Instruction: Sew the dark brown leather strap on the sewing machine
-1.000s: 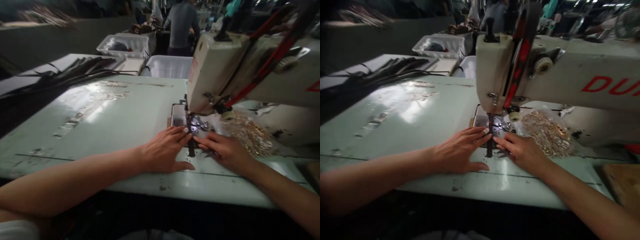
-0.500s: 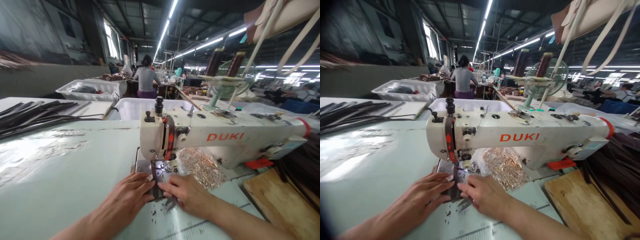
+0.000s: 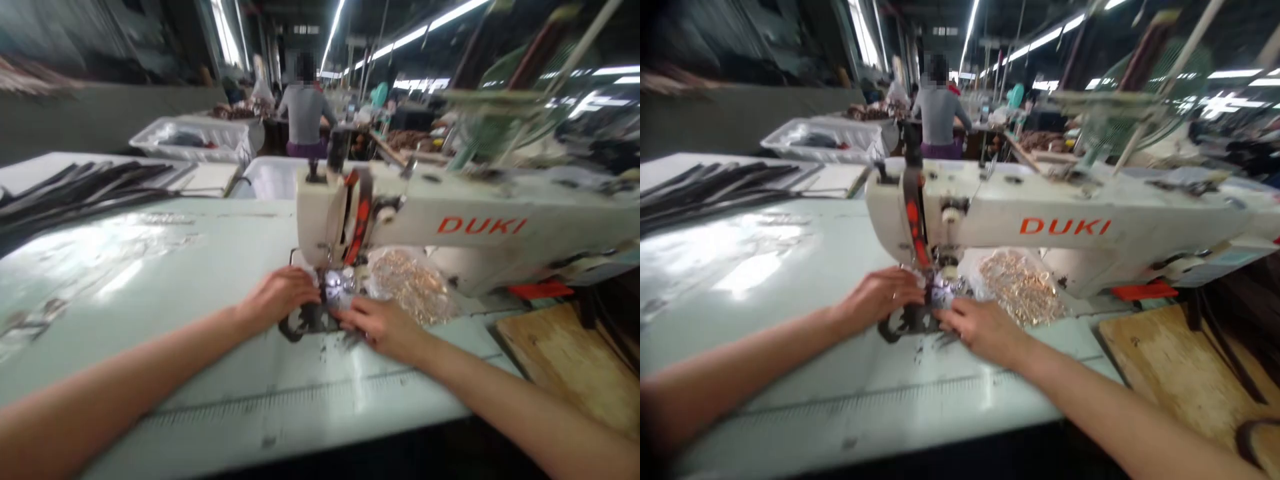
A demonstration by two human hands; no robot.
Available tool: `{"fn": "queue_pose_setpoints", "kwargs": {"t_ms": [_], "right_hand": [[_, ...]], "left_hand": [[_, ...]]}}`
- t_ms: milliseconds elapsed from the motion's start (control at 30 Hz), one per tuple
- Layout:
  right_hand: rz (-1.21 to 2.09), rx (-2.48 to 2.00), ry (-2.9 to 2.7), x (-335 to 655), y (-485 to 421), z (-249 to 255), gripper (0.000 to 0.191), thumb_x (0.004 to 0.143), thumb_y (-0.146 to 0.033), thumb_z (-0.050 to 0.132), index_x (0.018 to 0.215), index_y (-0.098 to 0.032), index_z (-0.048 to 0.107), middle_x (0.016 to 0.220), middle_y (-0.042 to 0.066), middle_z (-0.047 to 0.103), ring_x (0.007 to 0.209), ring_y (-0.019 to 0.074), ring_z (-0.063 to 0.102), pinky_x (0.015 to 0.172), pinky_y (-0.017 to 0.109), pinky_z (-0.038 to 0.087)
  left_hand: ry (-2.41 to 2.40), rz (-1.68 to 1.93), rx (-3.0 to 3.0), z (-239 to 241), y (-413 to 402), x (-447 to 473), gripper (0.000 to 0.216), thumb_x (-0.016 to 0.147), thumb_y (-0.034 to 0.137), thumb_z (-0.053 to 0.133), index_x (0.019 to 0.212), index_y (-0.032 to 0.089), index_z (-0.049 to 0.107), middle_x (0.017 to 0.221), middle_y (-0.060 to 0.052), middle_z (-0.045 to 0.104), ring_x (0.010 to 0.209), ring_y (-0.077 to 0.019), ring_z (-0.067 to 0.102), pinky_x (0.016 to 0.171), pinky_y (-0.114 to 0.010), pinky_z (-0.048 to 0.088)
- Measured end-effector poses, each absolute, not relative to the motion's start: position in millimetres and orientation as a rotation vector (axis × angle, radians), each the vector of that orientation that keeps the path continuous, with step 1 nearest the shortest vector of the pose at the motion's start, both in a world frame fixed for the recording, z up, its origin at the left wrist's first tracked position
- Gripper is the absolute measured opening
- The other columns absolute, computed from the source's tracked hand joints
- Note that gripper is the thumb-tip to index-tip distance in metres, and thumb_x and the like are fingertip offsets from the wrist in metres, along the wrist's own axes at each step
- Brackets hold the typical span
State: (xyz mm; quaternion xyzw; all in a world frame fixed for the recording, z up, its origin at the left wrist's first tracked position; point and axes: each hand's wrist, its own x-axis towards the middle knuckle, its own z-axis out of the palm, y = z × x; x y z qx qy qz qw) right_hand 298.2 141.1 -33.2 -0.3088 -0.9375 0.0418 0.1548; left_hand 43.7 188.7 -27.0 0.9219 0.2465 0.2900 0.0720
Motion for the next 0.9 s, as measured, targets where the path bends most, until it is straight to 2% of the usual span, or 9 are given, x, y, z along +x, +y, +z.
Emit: {"fn": "queue_pose_setpoints", "kwargs": {"t_ms": [100, 167, 300, 467, 667, 767, 833, 900], "right_hand": [[0.086, -0.913, -2.695, 300, 143, -37, 0.031, 0.100, -0.030, 0.043, 0.125, -0.020, 0.059, 0.095, 0.005, 0.061, 0.078, 0.0146, 0.056, 0.062, 0.024, 0.042], [0.066, -0.918, -2.700, 300, 147, -42, 0.032, 0.100, -0.032, 0.043, 0.126, -0.022, 0.059, 0.095, 0.004, 0.060, 0.077, 0.0144, 0.055, 0.061, 0.024, 0.040], [0.024, -0.897, -2.698, 300, 146, -44, 0.031, 0.100, -0.031, 0.044, 0.125, -0.022, 0.060, 0.095, 0.003, 0.059, 0.074, 0.0134, 0.054, 0.059, 0.024, 0.038], [0.012, -0.885, -2.686, 301, 144, -41, 0.030, 0.098, -0.028, 0.047, 0.125, -0.023, 0.060, 0.094, 0.004, 0.060, 0.074, 0.0142, 0.055, 0.061, 0.024, 0.040], [0.043, -0.897, -2.698, 298, 144, -44, 0.029, 0.100, -0.029, 0.043, 0.121, -0.019, 0.060, 0.095, 0.006, 0.062, 0.075, 0.0154, 0.057, 0.061, 0.025, 0.041], [0.243, -0.822, -2.634, 300, 138, -26, 0.026, 0.101, -0.025, 0.041, 0.110, -0.016, 0.062, 0.093, 0.007, 0.064, 0.078, 0.0153, 0.059, 0.065, 0.026, 0.044], [0.477, -0.725, -2.560, 308, 124, 3, 0.023, 0.101, -0.023, 0.042, 0.102, -0.016, 0.063, 0.084, 0.004, 0.065, 0.073, 0.0127, 0.059, 0.065, 0.024, 0.045], [0.628, -0.635, -2.548, 321, 100, 41, 0.020, 0.100, -0.024, 0.045, 0.095, -0.017, 0.064, 0.078, 0.001, 0.064, 0.068, 0.0108, 0.058, 0.063, 0.022, 0.046]], "left_hand": [[0.830, 0.891, 2.632, -38, 189, 42, 0.026, 0.095, 0.034, 0.053, 0.094, 0.015, 0.071, 0.094, -0.003, 0.071, 0.093, -0.0121, 0.061, 0.092, -0.028, 0.047], [0.880, 0.910, 2.577, -45, 193, 43, 0.025, 0.090, 0.039, 0.061, 0.094, 0.016, 0.070, 0.092, -0.002, 0.070, 0.089, -0.0109, 0.059, 0.090, -0.027, 0.047], [0.911, 0.882, 2.588, -45, 195, 43, 0.023, 0.089, 0.041, 0.061, 0.095, 0.020, 0.070, 0.091, 0.001, 0.069, 0.084, -0.0094, 0.059, 0.086, -0.026, 0.047], [0.942, 0.769, 2.633, -37, 194, 41, 0.026, 0.092, 0.042, 0.057, 0.097, 0.020, 0.069, 0.095, 0.001, 0.069, 0.090, -0.0075, 0.059, 0.091, -0.024, 0.046], [0.971, 0.599, 2.684, -29, 189, 42, 0.025, 0.095, 0.031, 0.054, 0.108, 0.014, 0.067, 0.109, -0.007, 0.067, 0.103, -0.0157, 0.060, 0.096, -0.034, 0.045], [0.983, 0.427, 2.769, -6, 164, 29, 0.031, 0.092, 0.032, 0.058, 0.120, 0.018, 0.062, 0.121, -0.009, 0.063, 0.109, -0.0205, 0.058, 0.097, -0.034, 0.044], [1.011, 0.283, 2.776, 16, 130, 10, 0.045, 0.087, 0.042, 0.063, 0.129, 0.028, 0.056, 0.131, -0.006, 0.057, 0.115, -0.0236, 0.057, 0.095, -0.034, 0.046], [1.104, 0.220, 2.716, 36, 88, -10, 0.047, 0.086, 0.049, 0.062, 0.129, 0.033, 0.053, 0.134, -0.002, 0.054, 0.115, -0.0232, 0.057, 0.093, -0.034, 0.047]]}}
